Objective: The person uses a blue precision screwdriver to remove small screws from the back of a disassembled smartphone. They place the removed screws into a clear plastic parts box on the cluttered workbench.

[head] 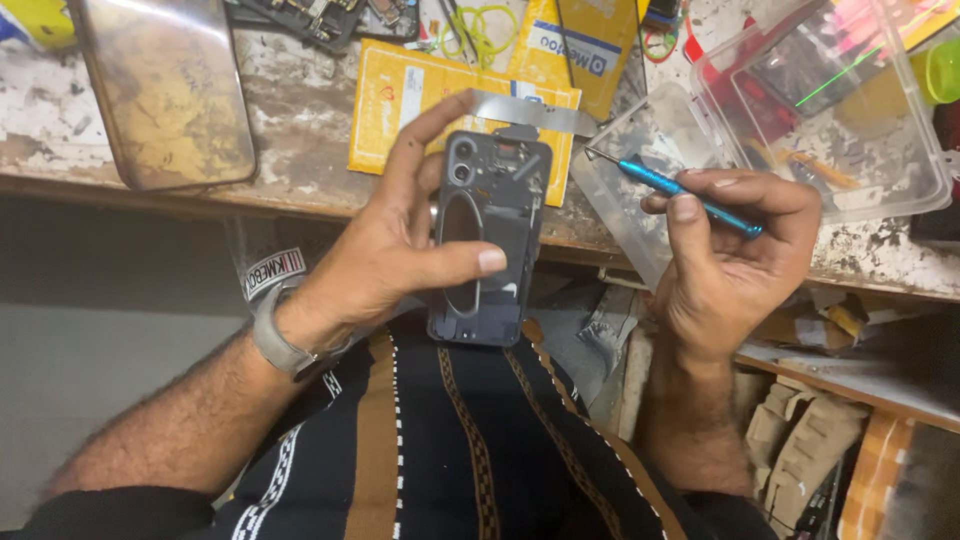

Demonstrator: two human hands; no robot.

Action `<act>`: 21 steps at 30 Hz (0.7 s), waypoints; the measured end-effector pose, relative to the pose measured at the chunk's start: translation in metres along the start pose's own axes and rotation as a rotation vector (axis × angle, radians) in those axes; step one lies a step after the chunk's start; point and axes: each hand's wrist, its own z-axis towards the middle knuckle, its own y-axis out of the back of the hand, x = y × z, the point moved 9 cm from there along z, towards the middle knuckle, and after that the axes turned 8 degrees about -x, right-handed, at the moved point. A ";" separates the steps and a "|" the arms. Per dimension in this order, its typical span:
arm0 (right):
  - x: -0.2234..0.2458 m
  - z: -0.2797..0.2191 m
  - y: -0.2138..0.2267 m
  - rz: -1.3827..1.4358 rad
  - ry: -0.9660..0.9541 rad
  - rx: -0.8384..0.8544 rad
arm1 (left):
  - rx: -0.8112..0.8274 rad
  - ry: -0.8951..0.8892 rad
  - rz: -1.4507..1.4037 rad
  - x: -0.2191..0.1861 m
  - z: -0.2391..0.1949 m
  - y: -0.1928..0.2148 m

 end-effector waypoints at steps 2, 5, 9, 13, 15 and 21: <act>0.002 -0.002 -0.004 0.001 0.001 0.004 | 0.031 -0.021 0.039 0.002 -0.005 -0.003; -0.001 -0.009 -0.002 -0.005 -0.025 -0.009 | -0.002 -0.004 0.024 0.009 -0.018 -0.002; -0.008 -0.020 0.002 0.029 -0.071 0.007 | -0.034 0.009 0.186 0.016 -0.026 -0.002; -0.010 -0.023 0.001 0.116 -0.095 0.058 | -0.070 0.064 0.196 0.023 -0.022 -0.002; -0.008 -0.027 -0.001 0.124 -0.090 0.077 | -0.083 -0.020 0.217 0.017 -0.020 -0.004; 0.001 -0.035 -0.010 0.077 -0.056 0.091 | -0.087 -0.262 0.383 -0.005 -0.019 -0.008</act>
